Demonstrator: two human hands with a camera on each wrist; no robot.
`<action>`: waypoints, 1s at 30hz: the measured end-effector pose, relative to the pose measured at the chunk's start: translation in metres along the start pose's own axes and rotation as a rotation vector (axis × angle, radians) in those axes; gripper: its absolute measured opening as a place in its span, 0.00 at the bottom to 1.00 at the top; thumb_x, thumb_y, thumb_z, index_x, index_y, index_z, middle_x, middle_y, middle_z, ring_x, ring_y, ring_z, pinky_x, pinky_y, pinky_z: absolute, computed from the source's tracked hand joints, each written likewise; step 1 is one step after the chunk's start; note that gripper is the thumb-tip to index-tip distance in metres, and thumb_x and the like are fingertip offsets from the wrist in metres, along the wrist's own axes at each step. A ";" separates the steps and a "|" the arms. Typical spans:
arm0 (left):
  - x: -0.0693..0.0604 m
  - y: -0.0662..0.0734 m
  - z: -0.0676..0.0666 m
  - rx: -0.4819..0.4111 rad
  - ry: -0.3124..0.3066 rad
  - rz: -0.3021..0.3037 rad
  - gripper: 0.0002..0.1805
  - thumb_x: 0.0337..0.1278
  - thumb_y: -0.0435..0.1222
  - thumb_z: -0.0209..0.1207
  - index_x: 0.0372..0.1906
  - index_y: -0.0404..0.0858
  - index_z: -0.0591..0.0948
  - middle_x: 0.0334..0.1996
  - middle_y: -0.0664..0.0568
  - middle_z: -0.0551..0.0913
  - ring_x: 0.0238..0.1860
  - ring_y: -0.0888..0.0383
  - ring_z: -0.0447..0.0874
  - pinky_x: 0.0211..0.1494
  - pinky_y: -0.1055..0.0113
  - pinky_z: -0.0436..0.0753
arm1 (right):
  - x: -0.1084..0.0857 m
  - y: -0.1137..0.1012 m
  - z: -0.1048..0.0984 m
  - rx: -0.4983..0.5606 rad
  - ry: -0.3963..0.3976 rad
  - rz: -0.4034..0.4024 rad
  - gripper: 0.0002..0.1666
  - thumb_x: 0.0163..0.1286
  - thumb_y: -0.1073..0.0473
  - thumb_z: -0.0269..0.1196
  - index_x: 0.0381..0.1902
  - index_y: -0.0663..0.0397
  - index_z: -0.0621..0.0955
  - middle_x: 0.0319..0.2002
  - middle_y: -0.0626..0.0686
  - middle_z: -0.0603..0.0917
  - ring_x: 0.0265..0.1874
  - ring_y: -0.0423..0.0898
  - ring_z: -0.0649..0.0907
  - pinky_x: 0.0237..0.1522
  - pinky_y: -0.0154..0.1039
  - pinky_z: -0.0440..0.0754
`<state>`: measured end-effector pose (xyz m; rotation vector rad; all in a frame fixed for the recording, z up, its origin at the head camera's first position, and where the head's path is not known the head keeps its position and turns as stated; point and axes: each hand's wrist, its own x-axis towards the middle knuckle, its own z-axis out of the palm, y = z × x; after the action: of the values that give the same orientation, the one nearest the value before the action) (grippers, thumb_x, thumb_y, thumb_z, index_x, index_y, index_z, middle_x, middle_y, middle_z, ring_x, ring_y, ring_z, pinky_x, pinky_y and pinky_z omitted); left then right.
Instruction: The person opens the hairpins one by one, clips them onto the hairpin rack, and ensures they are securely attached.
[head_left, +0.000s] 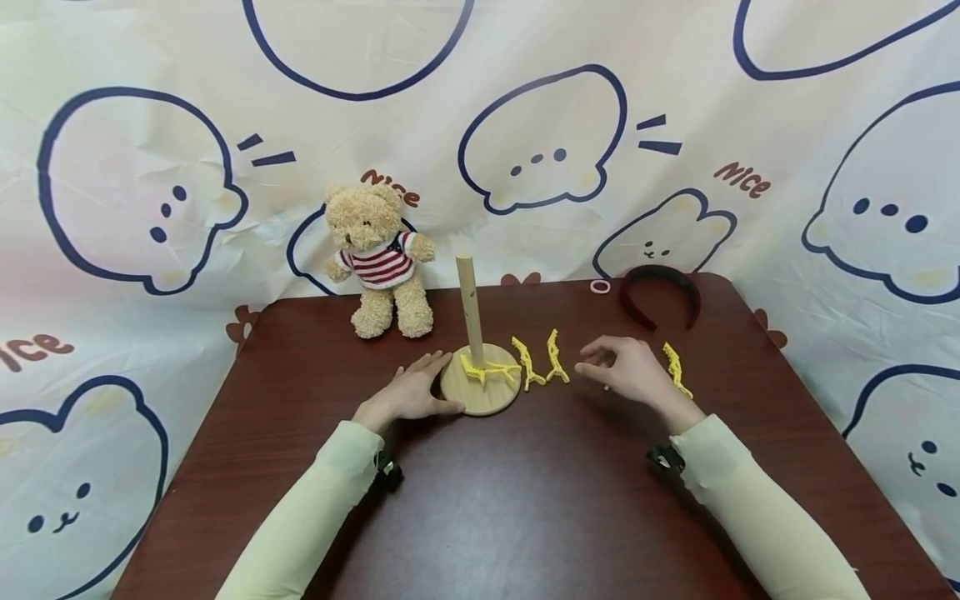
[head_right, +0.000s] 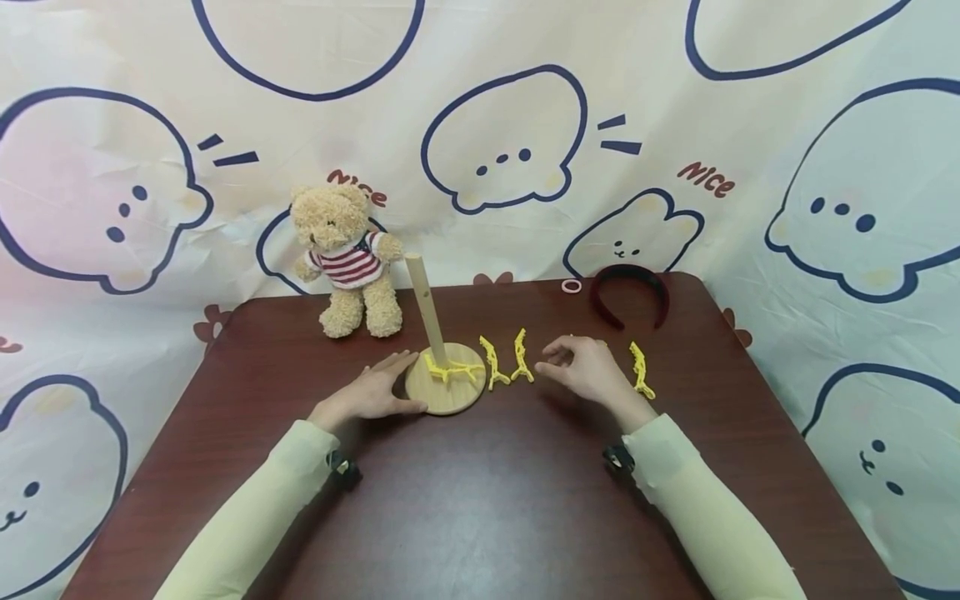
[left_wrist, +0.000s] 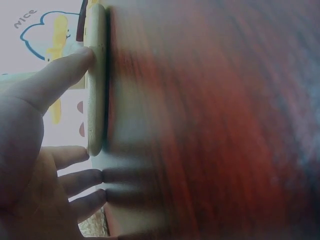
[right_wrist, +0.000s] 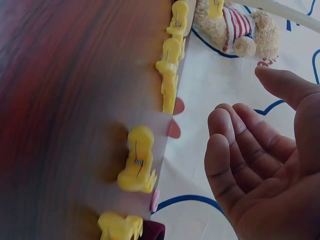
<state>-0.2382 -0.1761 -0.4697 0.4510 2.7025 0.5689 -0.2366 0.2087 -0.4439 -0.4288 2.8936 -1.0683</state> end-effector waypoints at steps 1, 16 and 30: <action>0.000 0.000 0.000 0.000 -0.001 -0.002 0.58 0.52 0.65 0.64 0.81 0.45 0.51 0.81 0.45 0.49 0.82 0.44 0.44 0.77 0.32 0.48 | -0.001 0.002 -0.001 -0.006 0.006 0.002 0.20 0.63 0.41 0.70 0.46 0.46 0.87 0.36 0.47 0.88 0.30 0.44 0.83 0.29 0.38 0.82; 0.000 0.000 0.000 -0.010 0.004 0.002 0.58 0.53 0.64 0.65 0.81 0.44 0.51 0.81 0.44 0.49 0.82 0.43 0.44 0.76 0.31 0.47 | -0.021 0.024 -0.017 -0.026 0.042 0.072 0.23 0.62 0.41 0.71 0.47 0.52 0.87 0.35 0.49 0.89 0.29 0.44 0.83 0.29 0.37 0.81; 0.001 -0.001 0.001 -0.007 0.012 0.013 0.58 0.53 0.64 0.65 0.81 0.44 0.52 0.81 0.43 0.50 0.81 0.42 0.45 0.75 0.30 0.48 | -0.034 0.039 -0.031 -0.077 0.081 0.091 0.19 0.63 0.43 0.71 0.45 0.49 0.87 0.35 0.49 0.89 0.30 0.42 0.84 0.31 0.36 0.81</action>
<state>-0.2387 -0.1757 -0.4713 0.4650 2.7104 0.5866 -0.2171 0.2658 -0.4472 -0.2587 3.0000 -0.9868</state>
